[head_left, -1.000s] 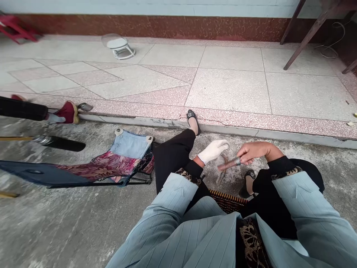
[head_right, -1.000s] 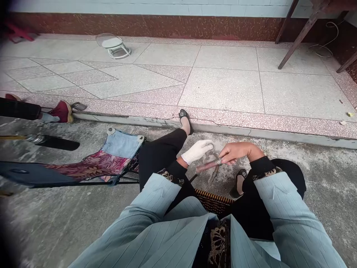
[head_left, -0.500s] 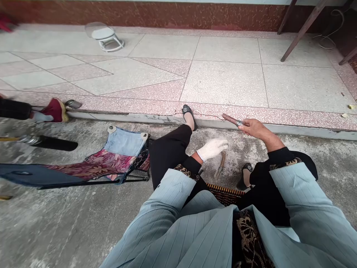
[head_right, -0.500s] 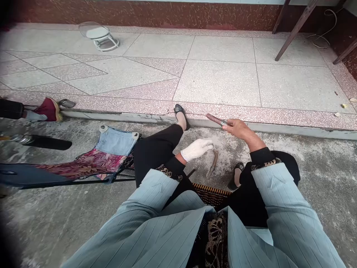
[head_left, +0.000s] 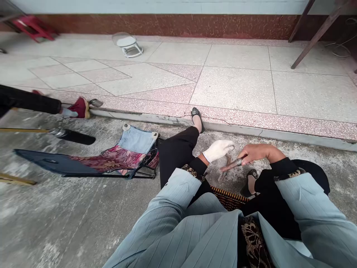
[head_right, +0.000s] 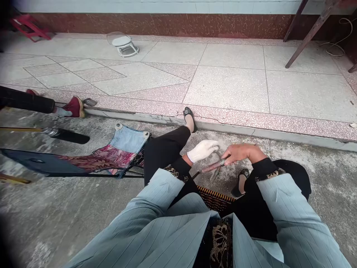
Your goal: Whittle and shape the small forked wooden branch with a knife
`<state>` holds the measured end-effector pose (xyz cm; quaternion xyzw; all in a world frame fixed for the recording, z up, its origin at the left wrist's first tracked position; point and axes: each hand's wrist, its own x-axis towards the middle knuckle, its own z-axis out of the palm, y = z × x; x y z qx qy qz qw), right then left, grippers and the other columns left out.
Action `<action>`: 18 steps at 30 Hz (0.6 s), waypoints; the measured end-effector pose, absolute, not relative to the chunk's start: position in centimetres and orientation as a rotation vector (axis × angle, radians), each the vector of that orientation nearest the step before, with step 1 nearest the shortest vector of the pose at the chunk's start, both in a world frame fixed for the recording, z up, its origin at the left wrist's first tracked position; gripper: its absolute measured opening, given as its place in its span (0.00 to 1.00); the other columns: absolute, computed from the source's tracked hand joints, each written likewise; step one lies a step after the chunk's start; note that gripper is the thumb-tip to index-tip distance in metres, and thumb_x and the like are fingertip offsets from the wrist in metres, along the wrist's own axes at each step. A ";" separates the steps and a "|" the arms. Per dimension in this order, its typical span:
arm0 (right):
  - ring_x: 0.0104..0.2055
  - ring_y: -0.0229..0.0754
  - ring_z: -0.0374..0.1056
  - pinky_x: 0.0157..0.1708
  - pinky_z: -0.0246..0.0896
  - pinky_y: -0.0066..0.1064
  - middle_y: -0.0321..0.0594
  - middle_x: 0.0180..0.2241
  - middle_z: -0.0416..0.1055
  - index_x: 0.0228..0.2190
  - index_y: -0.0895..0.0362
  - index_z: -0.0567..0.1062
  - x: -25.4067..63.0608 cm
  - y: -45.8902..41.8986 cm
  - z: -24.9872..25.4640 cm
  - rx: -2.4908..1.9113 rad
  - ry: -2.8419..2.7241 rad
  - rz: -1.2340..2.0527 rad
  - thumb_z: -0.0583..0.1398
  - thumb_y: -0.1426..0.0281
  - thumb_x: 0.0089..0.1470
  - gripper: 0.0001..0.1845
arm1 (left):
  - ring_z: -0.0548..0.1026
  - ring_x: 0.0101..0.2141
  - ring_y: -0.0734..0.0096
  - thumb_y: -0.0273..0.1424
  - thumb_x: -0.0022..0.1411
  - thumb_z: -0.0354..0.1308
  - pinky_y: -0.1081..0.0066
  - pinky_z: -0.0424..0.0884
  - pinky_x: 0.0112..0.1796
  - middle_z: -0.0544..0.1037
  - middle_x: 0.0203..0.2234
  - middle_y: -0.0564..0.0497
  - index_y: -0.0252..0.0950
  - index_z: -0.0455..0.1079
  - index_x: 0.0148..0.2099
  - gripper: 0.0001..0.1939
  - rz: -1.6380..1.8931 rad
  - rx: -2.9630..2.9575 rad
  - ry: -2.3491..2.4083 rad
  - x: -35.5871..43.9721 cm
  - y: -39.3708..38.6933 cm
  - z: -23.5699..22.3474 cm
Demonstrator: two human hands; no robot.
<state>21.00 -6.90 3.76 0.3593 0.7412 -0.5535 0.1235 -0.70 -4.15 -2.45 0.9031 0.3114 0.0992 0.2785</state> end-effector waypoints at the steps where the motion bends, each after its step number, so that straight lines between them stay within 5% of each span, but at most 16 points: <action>1: 0.26 0.36 0.63 0.27 0.55 0.28 0.34 0.25 0.69 0.37 0.56 0.77 21.4 -6.8 4.0 1.079 2.218 -1.742 0.59 0.56 0.53 0.17 | 0.72 0.36 0.71 0.33 0.68 0.45 0.74 0.63 0.37 0.76 0.35 0.51 0.35 0.71 0.43 0.14 0.266 2.367 0.828 -0.5 -4.2 -2.6; 5: 0.26 0.36 0.62 0.27 0.56 0.28 0.36 0.25 0.67 0.34 0.58 0.74 23.2 -5.6 3.9 1.795 2.396 -1.766 0.55 0.54 0.56 0.20 | 0.71 0.33 0.72 0.34 0.67 0.46 0.75 0.62 0.34 0.75 0.31 0.52 0.35 0.71 0.39 0.14 0.207 2.291 0.769 0.4 -4.5 -3.5; 8: 0.26 0.39 0.63 0.27 0.55 0.30 0.39 0.25 0.68 0.31 0.58 0.74 23.8 -4.7 2.9 2.237 2.303 -1.254 0.53 0.55 0.57 0.19 | 0.72 0.32 0.72 0.34 0.67 0.46 0.75 0.62 0.34 0.75 0.30 0.53 0.36 0.72 0.40 0.14 0.108 2.261 0.601 0.6 -4.8 -3.8; 12: 0.28 0.42 0.64 0.26 0.53 0.31 0.45 0.27 0.71 0.27 0.57 0.75 23.6 -4.7 2.1 2.042 2.108 -0.741 0.59 0.60 0.53 0.13 | 0.72 0.33 0.71 0.35 0.66 0.47 0.74 0.62 0.35 0.76 0.31 0.52 0.37 0.72 0.40 0.13 0.173 2.308 0.641 0.1 -4.7 -2.8; 18: 0.23 0.35 0.63 0.25 0.56 0.27 0.35 0.22 0.70 0.27 0.56 0.78 22.8 -6.3 3.4 1.078 1.985 -1.737 0.62 0.54 0.48 0.18 | 0.71 0.32 0.71 0.35 0.66 0.47 0.74 0.61 0.34 0.75 0.31 0.52 0.35 0.72 0.41 0.14 0.277 2.261 0.821 -0.6 -3.9 -2.1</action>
